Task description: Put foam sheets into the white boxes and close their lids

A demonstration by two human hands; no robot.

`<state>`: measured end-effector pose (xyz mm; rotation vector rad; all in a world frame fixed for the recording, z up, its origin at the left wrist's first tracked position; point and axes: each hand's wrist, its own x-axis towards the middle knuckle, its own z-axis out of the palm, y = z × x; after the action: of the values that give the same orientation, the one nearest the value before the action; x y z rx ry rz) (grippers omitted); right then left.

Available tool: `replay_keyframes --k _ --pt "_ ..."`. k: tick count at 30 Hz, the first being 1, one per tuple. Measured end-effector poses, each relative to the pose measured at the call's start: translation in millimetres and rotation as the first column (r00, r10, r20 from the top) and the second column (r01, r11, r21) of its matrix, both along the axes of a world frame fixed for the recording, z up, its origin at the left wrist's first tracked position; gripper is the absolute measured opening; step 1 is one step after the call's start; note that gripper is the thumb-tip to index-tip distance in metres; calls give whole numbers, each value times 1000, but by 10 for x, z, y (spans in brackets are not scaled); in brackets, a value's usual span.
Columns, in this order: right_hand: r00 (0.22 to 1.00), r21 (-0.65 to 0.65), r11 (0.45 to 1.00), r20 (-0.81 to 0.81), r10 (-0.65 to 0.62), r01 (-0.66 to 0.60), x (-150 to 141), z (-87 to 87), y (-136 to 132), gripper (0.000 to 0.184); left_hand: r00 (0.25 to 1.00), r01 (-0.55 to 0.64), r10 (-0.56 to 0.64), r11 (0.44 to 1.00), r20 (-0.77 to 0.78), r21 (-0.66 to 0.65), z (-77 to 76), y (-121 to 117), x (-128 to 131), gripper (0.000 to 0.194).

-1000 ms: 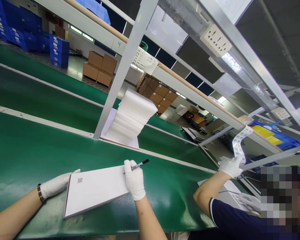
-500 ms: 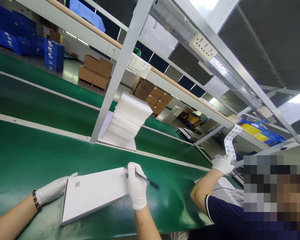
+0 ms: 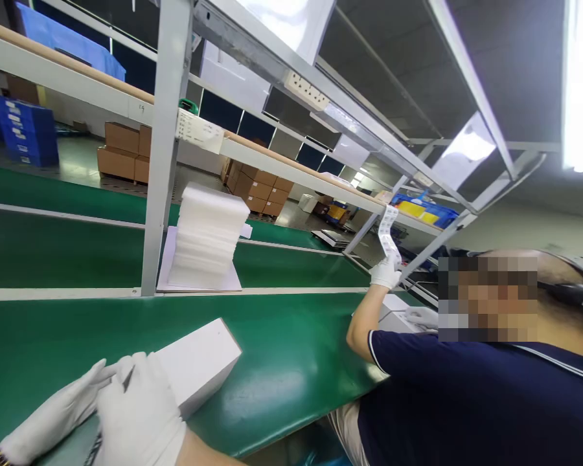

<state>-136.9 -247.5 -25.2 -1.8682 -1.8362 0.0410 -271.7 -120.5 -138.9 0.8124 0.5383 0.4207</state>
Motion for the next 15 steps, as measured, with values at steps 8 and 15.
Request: replay_keyframes --k 8,15 --pt "947 188 928 -60 -316 321 1684 -101 -586 27 997 65 -59 993 -59 103 -71 68 -77 58" --pt "759 265 712 -204 -618 651 2769 -187 -852 30 995 9 -2 997 -102 71 -35 59 -8 62"
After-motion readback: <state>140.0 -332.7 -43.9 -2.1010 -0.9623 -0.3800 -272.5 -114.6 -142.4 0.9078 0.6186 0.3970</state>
